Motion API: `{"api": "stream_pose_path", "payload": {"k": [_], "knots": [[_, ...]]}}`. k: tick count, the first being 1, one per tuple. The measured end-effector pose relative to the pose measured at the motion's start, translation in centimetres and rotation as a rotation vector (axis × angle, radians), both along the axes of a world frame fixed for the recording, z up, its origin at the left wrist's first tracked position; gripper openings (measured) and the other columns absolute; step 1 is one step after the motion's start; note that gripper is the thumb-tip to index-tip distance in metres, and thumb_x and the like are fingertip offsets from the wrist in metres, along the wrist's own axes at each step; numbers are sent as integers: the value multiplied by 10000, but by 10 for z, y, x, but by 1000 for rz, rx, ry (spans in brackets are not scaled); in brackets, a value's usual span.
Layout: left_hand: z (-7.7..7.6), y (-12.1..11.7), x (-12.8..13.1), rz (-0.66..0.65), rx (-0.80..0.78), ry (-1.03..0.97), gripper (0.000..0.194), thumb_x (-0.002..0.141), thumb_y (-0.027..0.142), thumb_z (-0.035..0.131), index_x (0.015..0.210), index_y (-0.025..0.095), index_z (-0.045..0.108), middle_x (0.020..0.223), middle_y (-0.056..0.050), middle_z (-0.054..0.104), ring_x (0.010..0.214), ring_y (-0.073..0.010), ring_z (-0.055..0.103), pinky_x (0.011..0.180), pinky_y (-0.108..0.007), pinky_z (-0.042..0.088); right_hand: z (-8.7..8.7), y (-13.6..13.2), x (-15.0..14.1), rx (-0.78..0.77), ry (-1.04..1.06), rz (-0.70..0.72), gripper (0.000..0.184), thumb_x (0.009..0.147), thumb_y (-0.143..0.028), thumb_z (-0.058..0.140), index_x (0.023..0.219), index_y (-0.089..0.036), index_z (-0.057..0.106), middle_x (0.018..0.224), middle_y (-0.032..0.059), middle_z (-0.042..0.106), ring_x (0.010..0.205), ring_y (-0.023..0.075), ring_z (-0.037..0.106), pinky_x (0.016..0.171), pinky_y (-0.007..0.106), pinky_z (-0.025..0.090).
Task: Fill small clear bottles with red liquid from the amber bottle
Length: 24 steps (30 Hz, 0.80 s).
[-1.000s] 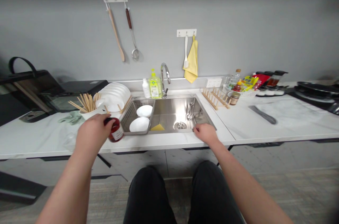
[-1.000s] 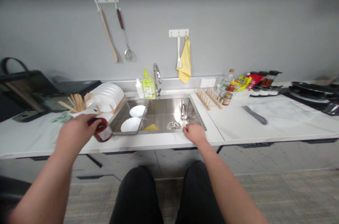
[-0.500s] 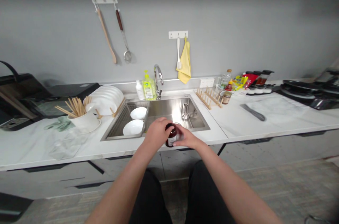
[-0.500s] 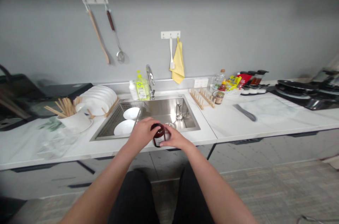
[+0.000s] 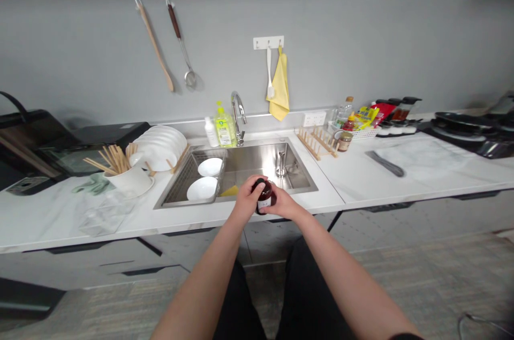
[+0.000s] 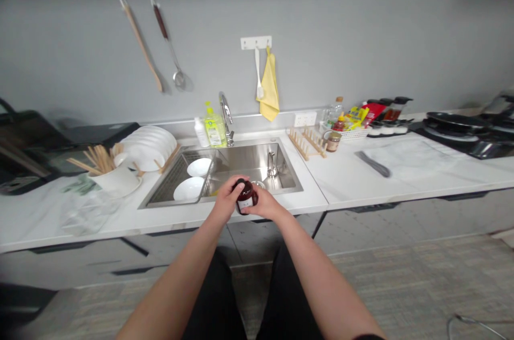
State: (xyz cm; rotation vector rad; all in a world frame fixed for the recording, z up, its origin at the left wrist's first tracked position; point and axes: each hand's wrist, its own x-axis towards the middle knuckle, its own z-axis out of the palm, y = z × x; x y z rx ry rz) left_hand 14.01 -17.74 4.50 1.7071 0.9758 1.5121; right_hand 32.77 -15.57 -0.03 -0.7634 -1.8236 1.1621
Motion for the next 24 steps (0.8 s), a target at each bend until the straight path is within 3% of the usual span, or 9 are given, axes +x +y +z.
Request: {"api": "stream_pose_path", "payload": {"k": [5,7,10,12,15,17,20,22,24], "knots": [[-7,-2,19,139,-81,-190,301,901,456,885,1009,226,723,1128,-96,840,1081,-272,788,1047,-453,605,-5,-1,-2,13,-9,-37,800,704,-308,1032,1423,-186,702,1100,68,827,959,264,768,824,363,627],[-7,-2,19,117,-63,-207,343,876,450,908,1034,231,696,1115,-87,832,1081,-268,784,1050,-448,599,-7,-1,-2,8,-5,-41,805,704,-318,1038,1426,-191,705,1148,84,833,989,276,775,838,372,632],[-6,-2,15,26,-39,-210,319,993,502,769,1173,239,757,1188,-97,830,1176,-287,768,1121,-467,567,-9,-1,-2,-1,19,-30,857,695,-317,1049,1466,-208,691,1248,99,839,1091,302,790,963,423,641],[-5,-2,12,12,-46,-189,315,1042,514,693,1155,241,800,1215,-102,827,1223,-301,756,1156,-476,547,-10,1,-2,-3,27,-29,872,681,-315,1057,1465,-213,691,1263,96,843,1122,309,792,1007,441,637],[-4,-1,11,61,-75,-149,287,929,478,847,1065,235,779,1175,-95,824,1160,-301,764,1109,-466,564,-11,2,-2,-12,19,-22,877,694,-321,1043,1483,-209,678,1247,95,846,1087,301,796,958,426,645],[-1,-1,10,46,-96,-173,370,855,451,917,1101,240,739,1147,-84,824,1112,-291,767,1067,-452,578,-10,2,-2,-18,5,-26,874,694,-321,1037,1482,-201,677,1226,92,848,1054,292,795,926,414,645],[5,1,8,-26,-115,-211,350,966,521,781,1177,243,756,1143,-85,828,1129,-287,763,1090,-455,569,-7,3,-2,-40,-7,-34,897,652,-319,1058,1459,-209,683,1222,77,849,1057,288,790,940,413,639],[7,1,7,-12,-112,-168,346,1022,549,690,1125,238,803,1140,-91,828,1148,-291,756,1115,-457,556,-6,3,-1,-49,-5,-32,897,634,-317,1067,1442,-215,692,1224,71,849,1059,285,784,935,406,635],[7,1,10,41,-108,-108,320,1000,544,730,1034,236,809,1101,-86,822,1110,-285,754,1093,-448,562,-6,4,-1,-45,-8,-36,876,635,-316,1062,1427,-209,704,1181,65,848,1013,271,773,878,380,627]]}}
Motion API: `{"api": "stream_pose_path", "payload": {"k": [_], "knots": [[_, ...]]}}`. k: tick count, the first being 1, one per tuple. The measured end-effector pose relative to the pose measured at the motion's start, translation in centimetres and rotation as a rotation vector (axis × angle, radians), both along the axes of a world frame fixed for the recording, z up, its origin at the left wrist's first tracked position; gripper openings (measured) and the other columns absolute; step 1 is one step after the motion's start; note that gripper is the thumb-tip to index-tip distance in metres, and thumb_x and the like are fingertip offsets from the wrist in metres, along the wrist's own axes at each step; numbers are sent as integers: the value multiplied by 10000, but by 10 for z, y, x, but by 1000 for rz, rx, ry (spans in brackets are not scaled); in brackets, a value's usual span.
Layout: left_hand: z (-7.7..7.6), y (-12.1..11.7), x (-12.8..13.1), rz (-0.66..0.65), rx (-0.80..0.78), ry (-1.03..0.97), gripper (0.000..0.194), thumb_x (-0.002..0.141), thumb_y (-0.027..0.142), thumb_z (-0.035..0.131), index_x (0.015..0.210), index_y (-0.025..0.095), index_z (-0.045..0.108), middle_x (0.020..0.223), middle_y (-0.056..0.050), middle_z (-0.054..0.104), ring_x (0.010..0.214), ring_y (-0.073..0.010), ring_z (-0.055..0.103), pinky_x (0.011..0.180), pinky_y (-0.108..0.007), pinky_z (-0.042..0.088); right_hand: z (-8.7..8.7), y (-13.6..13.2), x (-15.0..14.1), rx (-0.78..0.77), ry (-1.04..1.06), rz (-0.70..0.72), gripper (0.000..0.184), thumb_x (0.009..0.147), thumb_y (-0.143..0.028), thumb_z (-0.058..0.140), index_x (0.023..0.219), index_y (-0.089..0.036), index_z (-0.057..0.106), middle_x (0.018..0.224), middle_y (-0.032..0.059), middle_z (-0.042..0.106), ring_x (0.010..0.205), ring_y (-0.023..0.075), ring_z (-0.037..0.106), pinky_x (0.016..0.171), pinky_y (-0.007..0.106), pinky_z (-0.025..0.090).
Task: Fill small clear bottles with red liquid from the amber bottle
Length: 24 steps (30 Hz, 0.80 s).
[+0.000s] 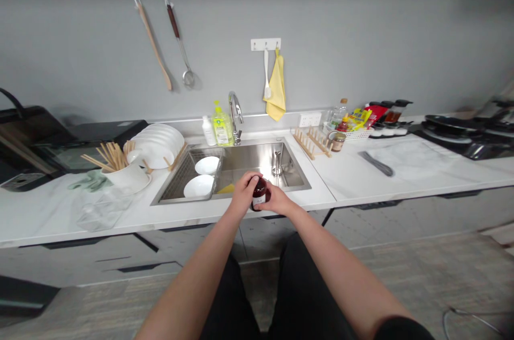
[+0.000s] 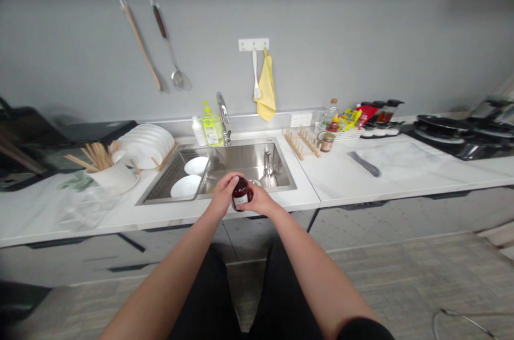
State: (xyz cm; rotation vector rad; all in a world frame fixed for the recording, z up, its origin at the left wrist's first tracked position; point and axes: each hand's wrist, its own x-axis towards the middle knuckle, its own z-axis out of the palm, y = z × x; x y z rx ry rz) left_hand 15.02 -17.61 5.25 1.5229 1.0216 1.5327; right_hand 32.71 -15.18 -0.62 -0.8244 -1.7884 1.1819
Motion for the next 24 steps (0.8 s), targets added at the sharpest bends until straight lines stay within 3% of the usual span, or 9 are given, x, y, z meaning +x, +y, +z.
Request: {"api": "stream_pose_path", "payload": {"k": [4,7,10,14,18,22,24], "knots": [[-1,-1,7,57,-52,-78,366,887,540,876,1040,247,720,1054,-59,808,1028,-260,760,1022,-424,591,-2,1,1,-3,-37,0,881,654,-335,1052,1450,-200,698,1134,61,845,939,251,760,830,362,615],[3,-4,4,6,-92,-142,384,944,599,770,1085,241,753,1109,-78,829,1093,-276,766,1043,-428,593,-7,2,0,-19,2,17,937,644,-345,1066,1488,-226,678,1233,68,844,1060,283,792,960,410,637],[8,-5,-1,-7,-127,-96,387,967,586,700,1000,223,828,1100,-91,846,1092,-290,767,1016,-420,600,-10,4,0,-26,24,20,949,630,-350,1079,1484,-236,681,1273,72,842,1130,303,797,1023,435,636],[9,0,6,66,-147,-53,288,884,510,834,949,229,832,976,-60,828,958,-266,761,941,-407,607,-10,5,0,1,-30,-5,858,639,-353,1073,1402,-209,709,1181,71,845,999,267,782,901,390,637],[5,0,16,167,-119,-33,284,855,497,904,951,241,827,992,-55,830,979,-271,764,985,-428,610,-6,3,0,4,-65,-25,804,634,-354,1067,1344,-208,721,1090,43,824,894,231,749,786,342,607],[3,-7,9,111,-60,-47,320,977,541,747,1036,244,852,1125,-83,856,1111,-291,786,1042,-437,611,-5,1,-2,-46,16,10,939,615,-309,1067,1467,-237,680,1196,54,841,1036,269,787,922,395,636],[3,-7,4,83,-57,-23,316,966,530,737,1015,243,861,1115,-82,860,1098,-290,786,1023,-430,614,-5,1,-3,-44,35,22,944,615,-310,1062,1471,-232,674,1207,55,841,1061,275,785,927,396,634]]}}
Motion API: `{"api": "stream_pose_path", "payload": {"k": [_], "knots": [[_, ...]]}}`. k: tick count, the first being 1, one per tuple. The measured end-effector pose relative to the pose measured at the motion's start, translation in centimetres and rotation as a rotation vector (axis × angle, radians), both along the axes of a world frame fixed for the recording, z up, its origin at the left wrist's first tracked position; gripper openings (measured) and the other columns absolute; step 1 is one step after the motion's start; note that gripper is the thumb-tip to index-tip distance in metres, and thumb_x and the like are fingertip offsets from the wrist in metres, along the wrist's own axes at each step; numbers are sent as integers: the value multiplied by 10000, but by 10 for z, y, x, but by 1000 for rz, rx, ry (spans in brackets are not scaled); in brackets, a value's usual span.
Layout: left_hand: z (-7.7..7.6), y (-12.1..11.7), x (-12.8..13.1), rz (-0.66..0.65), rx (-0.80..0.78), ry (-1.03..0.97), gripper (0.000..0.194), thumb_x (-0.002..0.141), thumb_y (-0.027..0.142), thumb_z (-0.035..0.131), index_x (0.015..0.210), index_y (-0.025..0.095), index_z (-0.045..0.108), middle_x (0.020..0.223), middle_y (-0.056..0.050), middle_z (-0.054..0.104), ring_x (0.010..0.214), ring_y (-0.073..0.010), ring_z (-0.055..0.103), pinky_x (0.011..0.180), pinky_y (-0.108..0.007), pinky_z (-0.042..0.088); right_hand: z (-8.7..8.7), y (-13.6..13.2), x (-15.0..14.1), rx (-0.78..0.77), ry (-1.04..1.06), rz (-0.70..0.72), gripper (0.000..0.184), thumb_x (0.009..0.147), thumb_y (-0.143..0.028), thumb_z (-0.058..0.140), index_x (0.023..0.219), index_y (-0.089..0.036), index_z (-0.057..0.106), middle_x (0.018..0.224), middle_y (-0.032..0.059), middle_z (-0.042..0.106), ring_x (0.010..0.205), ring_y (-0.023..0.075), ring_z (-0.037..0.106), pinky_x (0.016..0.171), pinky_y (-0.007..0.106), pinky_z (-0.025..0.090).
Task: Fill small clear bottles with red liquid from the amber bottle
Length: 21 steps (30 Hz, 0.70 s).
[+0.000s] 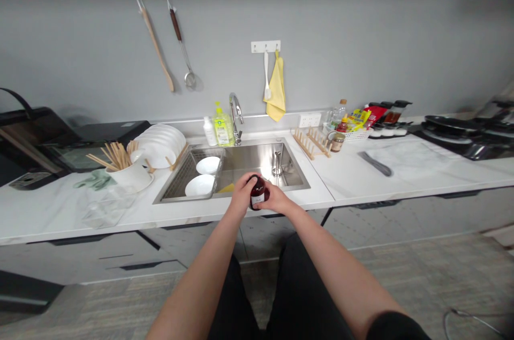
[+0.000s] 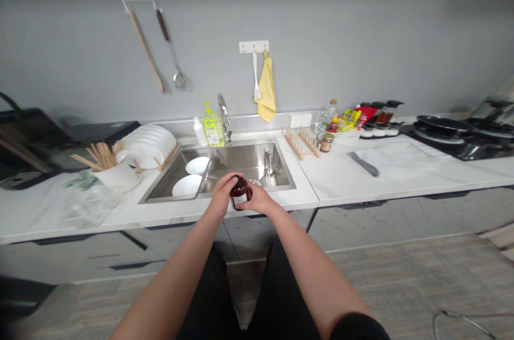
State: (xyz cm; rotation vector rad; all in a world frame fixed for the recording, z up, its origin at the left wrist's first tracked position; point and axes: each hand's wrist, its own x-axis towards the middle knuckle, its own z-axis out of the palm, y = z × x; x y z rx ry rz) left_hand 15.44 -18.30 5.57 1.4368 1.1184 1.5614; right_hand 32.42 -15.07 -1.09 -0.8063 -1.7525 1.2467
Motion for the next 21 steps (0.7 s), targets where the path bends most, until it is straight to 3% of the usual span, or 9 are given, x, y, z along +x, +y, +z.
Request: {"api": "stream_pose_path", "payload": {"k": [6,11,14,21], "knots": [[7,13,3,63,-48,107,245,810,464,919,890,246,840,906,-47,821,870,-261,740,894,-410,601,3,0,2,62,-102,-48,715,628,-336,1054,1249,-205,726,1037,23,805,863,211,722,754,318,576],[8,4,-8,-62,6,91,257,897,472,816,1020,254,877,1073,-74,863,1047,-303,791,1002,-442,609,6,-3,2,32,-74,-53,842,611,-306,1067,1376,-231,724,1092,42,835,974,271,767,870,383,624],[6,4,-15,-96,-6,96,275,912,491,792,1023,251,866,1069,-78,864,1031,-300,792,981,-438,611,5,-2,1,38,-68,-35,872,617,-322,1068,1410,-240,716,1136,49,840,990,280,771,878,391,624],[11,12,2,74,21,252,187,850,429,885,840,265,797,873,-33,800,869,-266,730,930,-421,586,-3,3,3,87,-106,-46,803,650,-370,1060,1356,-205,716,1049,29,815,814,202,704,706,307,559]]}}
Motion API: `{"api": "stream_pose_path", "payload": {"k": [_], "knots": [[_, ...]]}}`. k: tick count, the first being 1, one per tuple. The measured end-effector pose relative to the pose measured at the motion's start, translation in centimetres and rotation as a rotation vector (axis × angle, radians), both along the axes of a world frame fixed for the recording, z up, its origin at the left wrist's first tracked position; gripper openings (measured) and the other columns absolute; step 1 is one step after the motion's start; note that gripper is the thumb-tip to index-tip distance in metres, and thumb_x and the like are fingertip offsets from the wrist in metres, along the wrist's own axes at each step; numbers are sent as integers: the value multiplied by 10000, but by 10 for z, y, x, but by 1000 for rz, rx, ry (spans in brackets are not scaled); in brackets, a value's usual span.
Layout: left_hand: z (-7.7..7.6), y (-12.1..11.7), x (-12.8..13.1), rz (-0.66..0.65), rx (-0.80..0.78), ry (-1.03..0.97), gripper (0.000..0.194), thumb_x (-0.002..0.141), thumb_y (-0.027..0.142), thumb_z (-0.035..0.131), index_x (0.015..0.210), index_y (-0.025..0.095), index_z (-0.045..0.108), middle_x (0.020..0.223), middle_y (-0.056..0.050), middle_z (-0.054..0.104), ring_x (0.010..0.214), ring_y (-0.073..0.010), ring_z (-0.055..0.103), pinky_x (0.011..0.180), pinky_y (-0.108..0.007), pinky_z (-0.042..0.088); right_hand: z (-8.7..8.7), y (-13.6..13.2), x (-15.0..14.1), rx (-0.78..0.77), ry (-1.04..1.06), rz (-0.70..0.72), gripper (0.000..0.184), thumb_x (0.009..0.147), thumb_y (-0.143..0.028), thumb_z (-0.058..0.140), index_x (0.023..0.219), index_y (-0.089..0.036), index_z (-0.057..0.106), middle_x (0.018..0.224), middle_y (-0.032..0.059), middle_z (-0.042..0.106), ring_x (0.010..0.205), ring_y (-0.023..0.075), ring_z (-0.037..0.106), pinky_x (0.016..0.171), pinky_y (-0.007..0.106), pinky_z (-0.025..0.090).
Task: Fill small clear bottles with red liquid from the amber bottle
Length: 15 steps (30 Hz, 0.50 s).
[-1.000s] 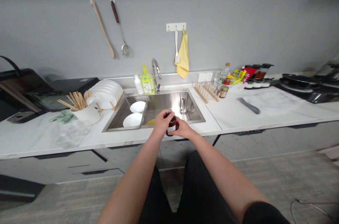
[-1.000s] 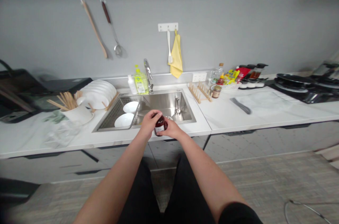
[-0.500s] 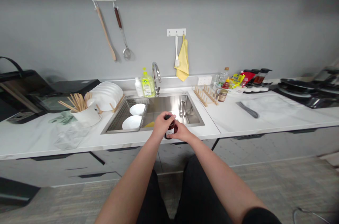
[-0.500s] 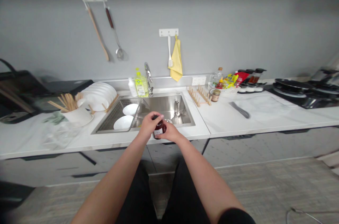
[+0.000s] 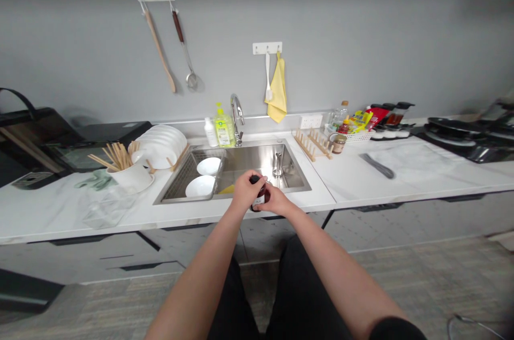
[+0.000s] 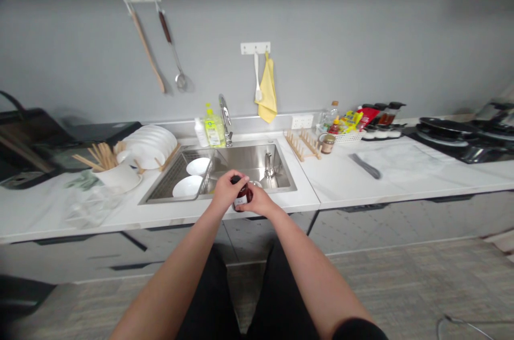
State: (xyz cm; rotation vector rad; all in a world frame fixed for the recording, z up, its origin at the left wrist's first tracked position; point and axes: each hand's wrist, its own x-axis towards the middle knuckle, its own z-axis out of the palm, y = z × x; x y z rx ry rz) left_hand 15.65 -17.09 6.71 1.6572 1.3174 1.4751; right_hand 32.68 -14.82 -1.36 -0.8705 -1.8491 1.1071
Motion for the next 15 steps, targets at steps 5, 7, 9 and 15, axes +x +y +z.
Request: {"api": "stream_pose_path", "payload": {"k": [5,7,9,15], "knots": [[-6,-8,-10,-144,86,-160,260,967,476,730,1011,258,865,1101,-79,849,1117,-311,772,1080,-461,583,1,0,0,-51,46,18,883,624,-353,1076,1421,-248,713,1169,37,849,1025,279,798,909,391,648],[-11,-9,-16,-155,69,-192,290,972,498,743,1046,248,870,1130,-93,853,1136,-316,777,1099,-476,586,1,0,0,-52,74,41,910,622,-345,1078,1447,-248,707,1237,50,851,1108,299,806,1003,428,646],[-16,-8,-19,-124,60,-176,290,941,505,804,1050,242,863,1108,-98,853,1095,-308,783,1075,-482,603,2,-1,0,-40,85,46,908,629,-340,1074,1451,-235,703,1257,63,849,1131,305,805,1030,445,642],[-16,-7,-11,43,90,-210,338,840,478,938,1029,222,825,1063,-100,847,1037,-276,797,1074,-487,626,7,-5,0,-81,96,63,845,641,-332,1064,1404,-234,714,1219,59,857,1096,305,826,1002,443,661]]}}
